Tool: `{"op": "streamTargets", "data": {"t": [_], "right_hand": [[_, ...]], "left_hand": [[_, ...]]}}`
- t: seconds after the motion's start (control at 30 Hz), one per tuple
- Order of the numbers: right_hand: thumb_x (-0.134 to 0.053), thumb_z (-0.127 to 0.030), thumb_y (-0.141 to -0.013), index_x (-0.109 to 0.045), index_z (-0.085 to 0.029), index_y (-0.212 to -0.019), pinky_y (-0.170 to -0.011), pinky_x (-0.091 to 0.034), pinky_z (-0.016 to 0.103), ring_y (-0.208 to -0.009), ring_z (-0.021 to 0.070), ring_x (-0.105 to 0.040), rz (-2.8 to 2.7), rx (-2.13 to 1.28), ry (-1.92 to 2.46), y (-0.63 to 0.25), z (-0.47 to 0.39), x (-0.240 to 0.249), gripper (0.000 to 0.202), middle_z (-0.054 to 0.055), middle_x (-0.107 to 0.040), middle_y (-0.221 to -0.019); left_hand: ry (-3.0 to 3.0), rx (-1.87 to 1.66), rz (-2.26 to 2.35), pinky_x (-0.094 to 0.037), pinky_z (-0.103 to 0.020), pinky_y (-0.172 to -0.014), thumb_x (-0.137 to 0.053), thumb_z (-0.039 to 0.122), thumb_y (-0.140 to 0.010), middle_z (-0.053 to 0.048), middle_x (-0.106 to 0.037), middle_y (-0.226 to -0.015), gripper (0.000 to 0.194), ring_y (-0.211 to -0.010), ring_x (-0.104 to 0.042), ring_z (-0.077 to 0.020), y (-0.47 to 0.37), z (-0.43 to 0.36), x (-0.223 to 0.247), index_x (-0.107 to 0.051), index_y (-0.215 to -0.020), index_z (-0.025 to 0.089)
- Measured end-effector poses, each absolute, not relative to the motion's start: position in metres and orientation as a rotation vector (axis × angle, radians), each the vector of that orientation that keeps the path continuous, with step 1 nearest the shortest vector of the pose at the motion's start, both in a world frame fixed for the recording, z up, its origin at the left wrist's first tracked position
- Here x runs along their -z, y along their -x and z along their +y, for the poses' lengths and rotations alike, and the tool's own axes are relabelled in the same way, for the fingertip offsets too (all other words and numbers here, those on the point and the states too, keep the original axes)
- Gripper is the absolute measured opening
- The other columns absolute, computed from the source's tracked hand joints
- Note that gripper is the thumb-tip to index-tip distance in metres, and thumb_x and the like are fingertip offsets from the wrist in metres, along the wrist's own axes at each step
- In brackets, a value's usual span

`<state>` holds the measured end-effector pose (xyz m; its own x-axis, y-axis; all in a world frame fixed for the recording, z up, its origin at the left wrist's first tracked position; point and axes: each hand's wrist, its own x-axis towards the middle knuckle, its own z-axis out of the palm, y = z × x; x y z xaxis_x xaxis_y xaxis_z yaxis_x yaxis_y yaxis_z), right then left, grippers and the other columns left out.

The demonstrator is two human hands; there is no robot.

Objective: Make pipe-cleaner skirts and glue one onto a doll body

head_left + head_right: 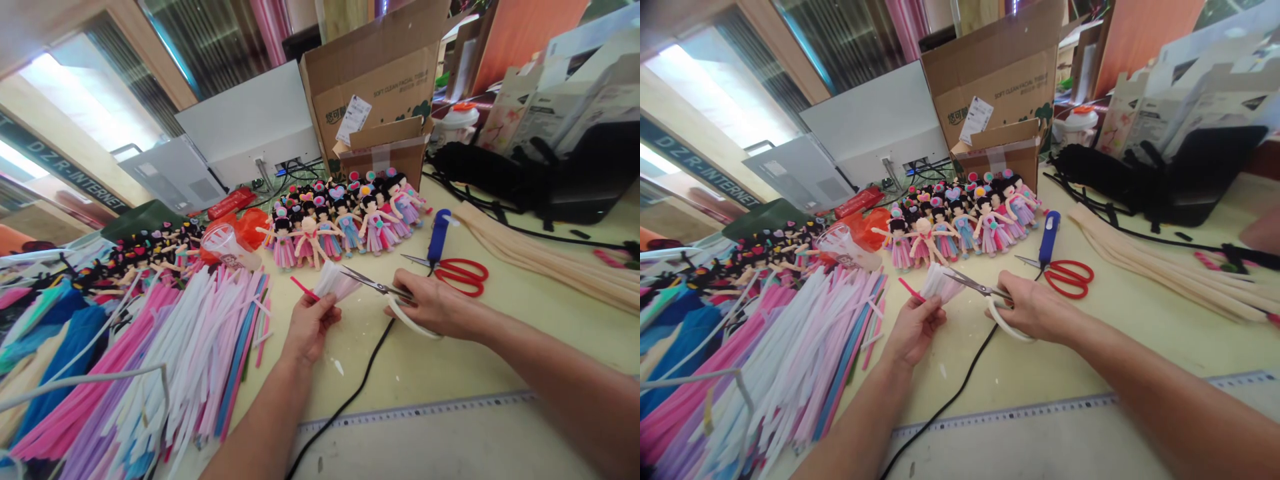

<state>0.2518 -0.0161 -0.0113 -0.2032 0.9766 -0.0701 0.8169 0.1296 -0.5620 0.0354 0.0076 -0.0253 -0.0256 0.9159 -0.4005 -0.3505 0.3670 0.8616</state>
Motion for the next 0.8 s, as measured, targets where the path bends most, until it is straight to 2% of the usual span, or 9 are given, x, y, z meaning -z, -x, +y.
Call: {"op": "streamTargets", "data": {"t": [0.33,0.8], "right_hand": [[-0.057,-0.043,-0.077,-0.039,-0.023,-0.067,-0.047,-0.028,0.022,-0.054,0.0123,-0.047,-2.094,-0.638,1.777,-0.2541,-0.0147,0.0098,0.029,-0.003,-0.051,-0.059],[-0.055,-0.047,-0.077,-0.040,-0.022,-0.066,-0.049,-0.024,0.024,-0.053,0.0122,-0.042,-2.035,-0.631,1.766,-0.2499,-0.0154,0.0177,0.031,-0.003,-0.049,-0.057]], "left_hand": [[-0.636,-1.127,1.179,-0.051,-0.019,-0.048,-0.080,0.014,-0.057,0.003,-0.061,-0.056,0.030,-0.044,-0.057,-0.0074,-0.0362,0.0085,0.0255,-0.056,-0.074,0.013],[-0.577,-1.095,1.171,-0.051,-0.019,-0.048,-0.072,0.009,-0.068,0.001,-0.063,-0.057,0.018,-0.044,-0.057,-0.0076,-0.0363,0.0078,0.0239,-0.056,-0.073,0.013]]}}
